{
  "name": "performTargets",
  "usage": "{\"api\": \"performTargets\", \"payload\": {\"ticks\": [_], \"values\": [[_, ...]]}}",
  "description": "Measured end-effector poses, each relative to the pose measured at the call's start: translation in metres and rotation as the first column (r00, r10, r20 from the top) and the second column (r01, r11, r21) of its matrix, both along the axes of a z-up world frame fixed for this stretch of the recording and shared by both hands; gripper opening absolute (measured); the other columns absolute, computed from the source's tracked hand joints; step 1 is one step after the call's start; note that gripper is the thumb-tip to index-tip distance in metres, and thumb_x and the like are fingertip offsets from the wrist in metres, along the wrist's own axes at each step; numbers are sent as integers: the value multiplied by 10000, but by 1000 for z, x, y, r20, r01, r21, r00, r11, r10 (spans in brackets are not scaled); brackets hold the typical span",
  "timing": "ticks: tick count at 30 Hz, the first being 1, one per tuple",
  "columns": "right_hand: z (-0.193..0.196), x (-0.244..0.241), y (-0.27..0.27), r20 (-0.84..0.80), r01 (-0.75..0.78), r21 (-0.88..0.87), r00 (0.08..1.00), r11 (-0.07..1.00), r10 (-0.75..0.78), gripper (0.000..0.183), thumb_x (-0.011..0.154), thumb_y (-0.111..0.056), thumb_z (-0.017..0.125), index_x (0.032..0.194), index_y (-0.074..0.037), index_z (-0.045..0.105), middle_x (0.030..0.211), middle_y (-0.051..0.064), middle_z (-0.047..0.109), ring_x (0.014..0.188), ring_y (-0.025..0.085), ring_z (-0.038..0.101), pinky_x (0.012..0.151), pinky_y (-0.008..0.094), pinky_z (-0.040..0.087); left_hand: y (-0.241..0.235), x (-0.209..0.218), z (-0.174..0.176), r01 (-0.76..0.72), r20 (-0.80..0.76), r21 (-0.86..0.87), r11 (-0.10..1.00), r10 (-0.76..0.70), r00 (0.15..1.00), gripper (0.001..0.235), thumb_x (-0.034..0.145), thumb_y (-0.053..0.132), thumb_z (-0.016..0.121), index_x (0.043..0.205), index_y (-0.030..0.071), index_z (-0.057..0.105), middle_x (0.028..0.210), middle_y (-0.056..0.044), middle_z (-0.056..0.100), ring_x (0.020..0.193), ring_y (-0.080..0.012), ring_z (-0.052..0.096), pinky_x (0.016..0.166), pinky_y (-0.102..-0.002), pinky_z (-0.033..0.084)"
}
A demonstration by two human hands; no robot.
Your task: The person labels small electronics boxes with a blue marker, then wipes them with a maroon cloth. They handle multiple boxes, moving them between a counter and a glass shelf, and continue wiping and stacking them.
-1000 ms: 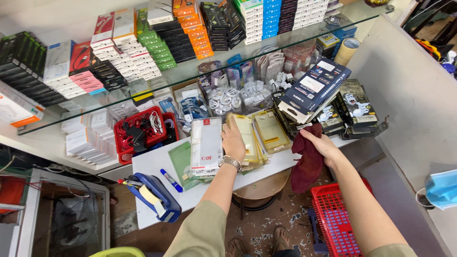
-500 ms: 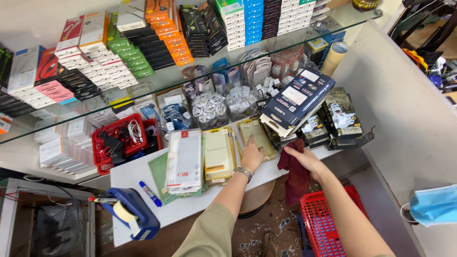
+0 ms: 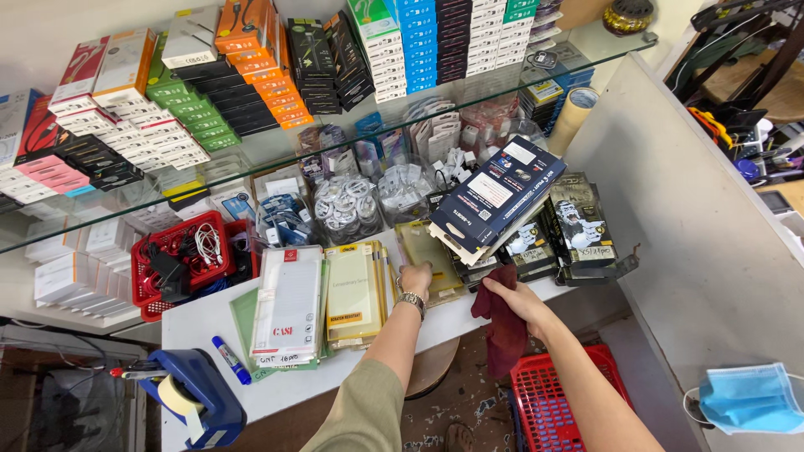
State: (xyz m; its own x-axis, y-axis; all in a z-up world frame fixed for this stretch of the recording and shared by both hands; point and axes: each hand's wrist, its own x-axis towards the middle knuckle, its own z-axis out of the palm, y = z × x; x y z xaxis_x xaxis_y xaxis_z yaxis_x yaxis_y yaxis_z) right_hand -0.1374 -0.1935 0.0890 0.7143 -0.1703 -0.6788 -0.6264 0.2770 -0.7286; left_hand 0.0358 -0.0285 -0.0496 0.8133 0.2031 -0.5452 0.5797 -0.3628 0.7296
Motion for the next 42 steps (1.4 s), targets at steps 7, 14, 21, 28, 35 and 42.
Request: {"api": "performTargets", "payload": {"ticks": [7, 14, 21, 28, 35, 42], "values": [[-18, 1, 20, 134, 105, -162, 987, 981, -84, 595, 977, -542, 540, 1213, -14, 683, 1050, 175, 732, 896, 248, 683, 819, 386, 543, 14, -3, 6, 241, 165, 108, 964, -256, 952, 335, 853, 201, 681, 1001, -97, 718, 1029, -322, 705, 1015, -427, 708, 865, -454, 555], [-10, -7, 126, 492, 190, -840, 663, 509, 564, 411, 859, -175, 614, 1222, 16, 654, 1255, 194, 623, 1168, 397, 517, 1014, 455, 426, 82, -82, 73, 235, 328, -434, 870, -91, 940, 343, 938, 112, 588, 1209, -99, 591, 1069, -201, 733, 929, -240, 705, 806, -358, 560], [40, -19, 157, 356, 137, -914, 726, 383, 589, 368, 850, -127, 679, 1205, -29, 687, 1265, 142, 612, 1161, 380, 527, 1002, 447, 457, 161, -105, 139, 435, 353, -539, 721, -275, 894, 409, 911, 53, 593, 1297, -76, 547, 1045, -98, 723, 889, -148, 692, 753, -293, 557], [65, -4, 187, 322, 265, -945, 655, 191, 684, 415, 759, -107, 740, 1157, -14, 668, 1304, 116, 585, 1189, 367, 537, 1051, 474, 448, 208, -108, 174, 549, 290, -547, 632, -472, 833, 444, 922, 57, 626, 1340, -68, 545, 942, -107, 720, 749, -134, 691, 610, -260, 554], [87, 16, 194, 405, 306, -913, 760, 271, 508, 333, 940, -157, 697, 1251, -42, 665, 1323, 90, 600, 1167, 357, 536, 982, 436, 487, 227, -108, 195, 658, 383, -538, 527, -543, 747, 437, 934, 89, 657, 1329, -74, 569, 870, -69, 716, 733, -89, 653, 612, -223, 514], [82, 42, 169, 533, 481, -846, 755, 231, 381, 295, 1001, -230, 645, 1129, 30, 701, 1233, 234, 633, 1143, 413, 588, 1021, 471, 468, 251, -111, 209, 601, 369, -585, 545, -482, 795, 467, 935, 98, 648, 1375, 4, 520, 934, -58, 723, 803, -87, 673, 676, -227, 536]]}}
